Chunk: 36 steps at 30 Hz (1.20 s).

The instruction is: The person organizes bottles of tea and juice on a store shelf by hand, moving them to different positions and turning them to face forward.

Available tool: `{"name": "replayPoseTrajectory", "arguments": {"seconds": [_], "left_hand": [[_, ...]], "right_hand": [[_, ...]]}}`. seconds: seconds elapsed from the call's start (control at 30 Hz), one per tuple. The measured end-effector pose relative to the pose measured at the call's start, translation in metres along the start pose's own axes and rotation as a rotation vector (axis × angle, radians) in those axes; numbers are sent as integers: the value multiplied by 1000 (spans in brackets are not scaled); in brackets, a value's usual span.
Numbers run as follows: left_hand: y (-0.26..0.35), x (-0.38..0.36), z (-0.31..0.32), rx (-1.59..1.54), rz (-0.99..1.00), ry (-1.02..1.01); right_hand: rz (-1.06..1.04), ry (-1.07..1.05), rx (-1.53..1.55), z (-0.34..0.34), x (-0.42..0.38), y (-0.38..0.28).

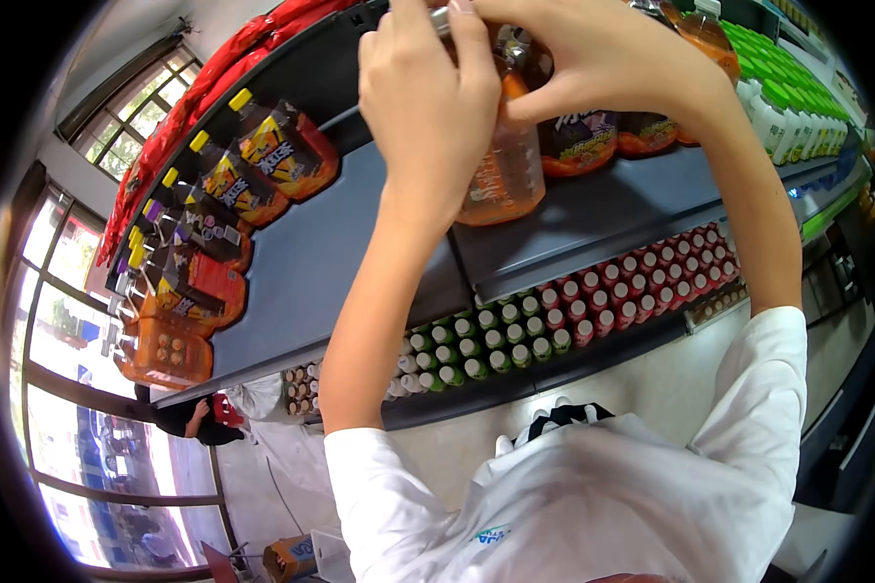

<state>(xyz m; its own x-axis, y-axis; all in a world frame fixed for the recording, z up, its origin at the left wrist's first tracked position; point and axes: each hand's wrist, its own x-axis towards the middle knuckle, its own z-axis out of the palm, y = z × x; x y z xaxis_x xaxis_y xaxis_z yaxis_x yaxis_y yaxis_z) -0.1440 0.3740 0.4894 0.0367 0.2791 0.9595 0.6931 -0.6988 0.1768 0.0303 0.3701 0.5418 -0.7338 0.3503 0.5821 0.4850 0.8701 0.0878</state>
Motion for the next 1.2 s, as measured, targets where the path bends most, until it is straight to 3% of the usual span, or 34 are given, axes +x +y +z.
{"name": "replayPoseTrajectory", "arguments": {"seconds": [0.1,0.13,0.17,0.27,0.37,0.5,0.73,0.83,1.2], "left_hand": [[-2,-2,2,-19,-12,-5],[2,-3,0,66,-79,-48],[0,-5,4,27,-32,-16],[-7,-6,7,-27,-64,-51],[1,-7,4,-7,-98,-74],[5,-11,7,-46,-125,-65],[5,-14,4,-14,-73,-72],[11,-10,9,-37,-52,-24],[5,-18,2,-29,-84,-104]], "right_hand": [[-82,41,226,-6,-2,28],[-151,174,360,6,1,43],[-337,307,139,3,7,48],[-133,444,-266,16,6,57],[104,448,155,38,8,64],[83,590,223,45,8,70],[254,501,339,40,-2,60],[185,579,392,50,-2,69],[248,518,328,45,-13,59]]}}
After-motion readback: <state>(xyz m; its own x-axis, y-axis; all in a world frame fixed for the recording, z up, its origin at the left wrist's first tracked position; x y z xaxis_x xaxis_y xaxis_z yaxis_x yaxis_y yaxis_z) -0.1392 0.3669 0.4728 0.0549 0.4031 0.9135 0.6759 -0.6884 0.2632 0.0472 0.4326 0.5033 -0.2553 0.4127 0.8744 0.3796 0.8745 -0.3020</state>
